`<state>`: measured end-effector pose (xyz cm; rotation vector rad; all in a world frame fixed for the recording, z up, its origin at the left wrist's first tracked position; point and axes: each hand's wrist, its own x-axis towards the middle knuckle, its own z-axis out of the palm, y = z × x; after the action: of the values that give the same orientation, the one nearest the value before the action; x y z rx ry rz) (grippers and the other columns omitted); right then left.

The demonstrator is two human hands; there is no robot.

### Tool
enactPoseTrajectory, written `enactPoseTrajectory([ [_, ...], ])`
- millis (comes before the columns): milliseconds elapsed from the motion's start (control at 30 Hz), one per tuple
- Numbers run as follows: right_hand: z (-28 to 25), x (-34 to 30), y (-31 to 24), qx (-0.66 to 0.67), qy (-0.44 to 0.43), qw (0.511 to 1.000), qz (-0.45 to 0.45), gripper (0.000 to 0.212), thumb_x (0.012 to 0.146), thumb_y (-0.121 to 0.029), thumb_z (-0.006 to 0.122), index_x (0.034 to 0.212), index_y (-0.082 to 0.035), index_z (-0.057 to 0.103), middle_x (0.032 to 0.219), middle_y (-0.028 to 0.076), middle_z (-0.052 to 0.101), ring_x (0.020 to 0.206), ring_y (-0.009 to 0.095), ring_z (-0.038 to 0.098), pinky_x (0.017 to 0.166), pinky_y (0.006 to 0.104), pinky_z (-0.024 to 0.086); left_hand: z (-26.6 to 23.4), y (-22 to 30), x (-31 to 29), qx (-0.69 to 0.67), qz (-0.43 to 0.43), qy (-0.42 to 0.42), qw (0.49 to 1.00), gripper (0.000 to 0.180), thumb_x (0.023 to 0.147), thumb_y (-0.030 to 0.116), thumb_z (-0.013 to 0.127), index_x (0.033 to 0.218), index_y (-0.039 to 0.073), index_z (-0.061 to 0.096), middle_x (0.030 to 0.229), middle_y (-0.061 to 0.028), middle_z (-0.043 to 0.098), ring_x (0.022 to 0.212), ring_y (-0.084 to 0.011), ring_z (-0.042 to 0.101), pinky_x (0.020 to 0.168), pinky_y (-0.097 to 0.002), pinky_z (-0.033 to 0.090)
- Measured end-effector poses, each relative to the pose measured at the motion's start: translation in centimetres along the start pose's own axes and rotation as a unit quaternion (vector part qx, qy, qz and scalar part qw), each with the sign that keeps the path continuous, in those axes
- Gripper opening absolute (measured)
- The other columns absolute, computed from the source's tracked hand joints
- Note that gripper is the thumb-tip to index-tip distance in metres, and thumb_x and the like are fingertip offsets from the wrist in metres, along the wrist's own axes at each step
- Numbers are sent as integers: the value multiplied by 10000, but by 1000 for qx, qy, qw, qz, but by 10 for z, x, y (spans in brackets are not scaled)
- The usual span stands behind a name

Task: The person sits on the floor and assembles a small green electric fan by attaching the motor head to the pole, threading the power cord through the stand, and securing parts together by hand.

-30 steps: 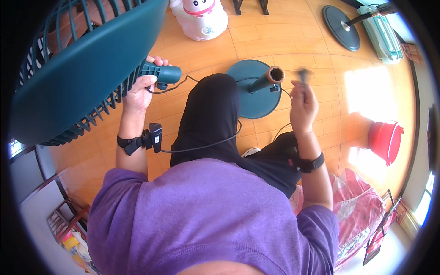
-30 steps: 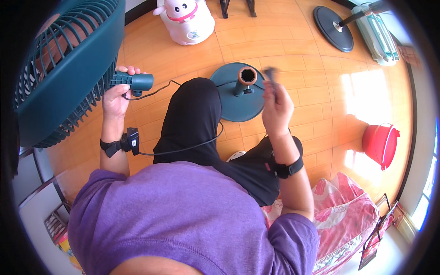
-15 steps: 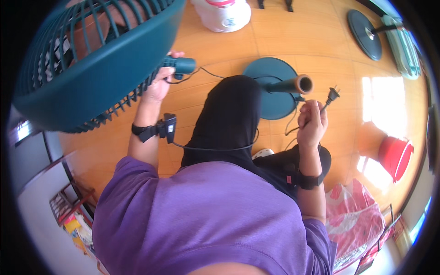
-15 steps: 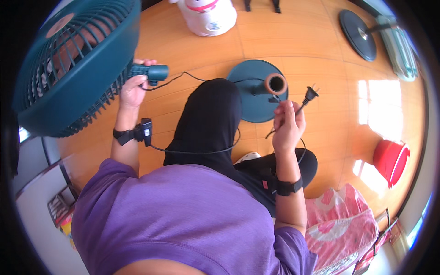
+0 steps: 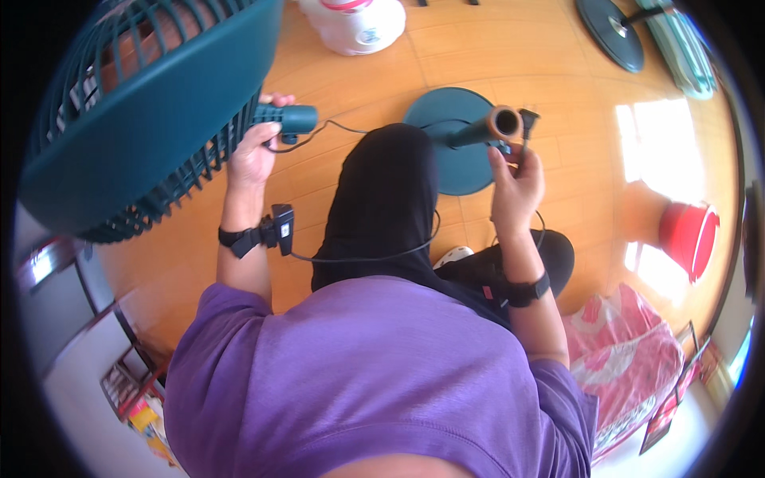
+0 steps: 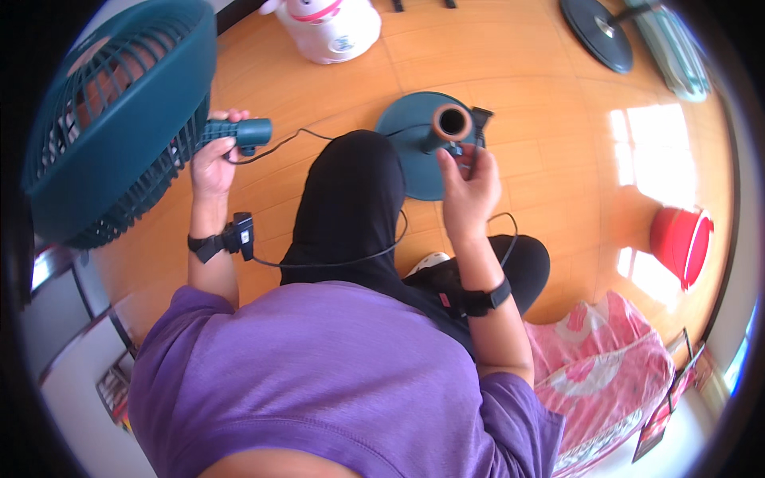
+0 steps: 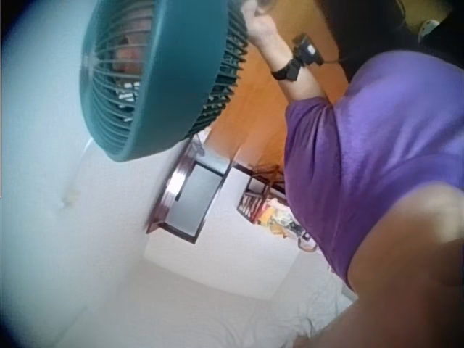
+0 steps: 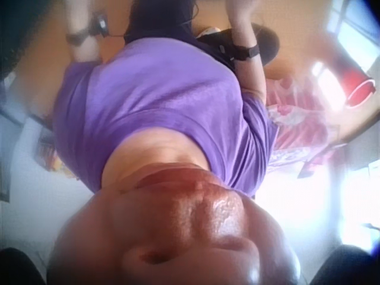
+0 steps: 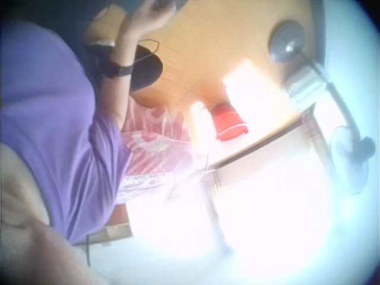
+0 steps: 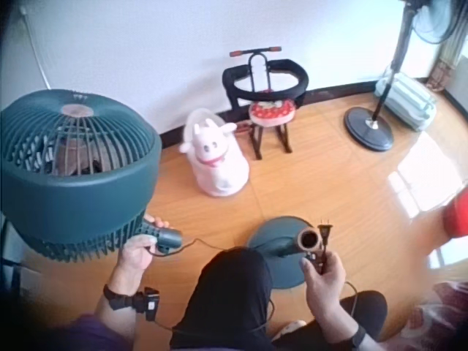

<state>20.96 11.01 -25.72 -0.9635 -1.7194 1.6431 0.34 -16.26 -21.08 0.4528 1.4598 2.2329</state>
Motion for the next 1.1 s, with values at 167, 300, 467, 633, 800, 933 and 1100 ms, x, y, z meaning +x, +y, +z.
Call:
enactPoseTrajectory([
  [167,-1,3,-7,96,-56,986,128,301,932,-273,485,810,-6,545,646,28,560,468,44,397,438,181,310,9,1,1,7,-4,-21,1000,359,689,-33,569,1036,45,522,1000,-131,563,1075,-307,504,1000,-463,357],
  [300,3,5,-6,225,-24,956,190,332,933,-312,468,787,-18,520,638,51,567,396,52,328,375,199,250,6,-1,2,30,-3,-28,999,366,676,-12,564,1035,48,519,1010,-130,546,1091,-301,487,993,-525,353],
  [467,5,2,-10,232,-6,955,183,226,870,-233,582,873,-23,499,694,57,581,419,45,355,384,185,267,9,2,0,16,-6,-25,1000,375,675,-15,559,1043,47,515,1013,-132,542,1093,-300,486,997,-528,349],
  [633,12,4,-3,167,10,975,148,218,813,-134,669,907,-37,498,738,20,596,476,30,395,410,176,301,4,1,-1,9,0,-22,1000,382,676,-15,555,1050,44,508,1025,-134,535,1109,-300,477,1007,-521,340],
  [800,13,4,-1,152,-12,978,145,196,856,-197,624,886,-42,509,716,18,599,490,27,400,442,173,319,6,3,-3,8,-5,-14,1000,378,675,-16,552,1046,41,509,1038,-129,530,1123,-298,468,1013,-507,334],
  [933,12,5,2,165,18,973,161,197,860,-214,620,826,-55,508,659,-22,538,495,26,385,457,169,309,8,1,-2,7,-7,-12,1000,377,673,-13,554,1043,43,513,1029,-126,533,1116,-297,473,1012,-506,337],
  [1100,-9,17,-20,65,39,997,-27,177,812,-136,676,724,-31,563,590,-60,466,543,12,373,485,166,306,5,2,-3,14,7,-17,1000,373,673,-8,554,1040,44,514,1022,-126,534,1101,-293,481,1007,-514,342],
])
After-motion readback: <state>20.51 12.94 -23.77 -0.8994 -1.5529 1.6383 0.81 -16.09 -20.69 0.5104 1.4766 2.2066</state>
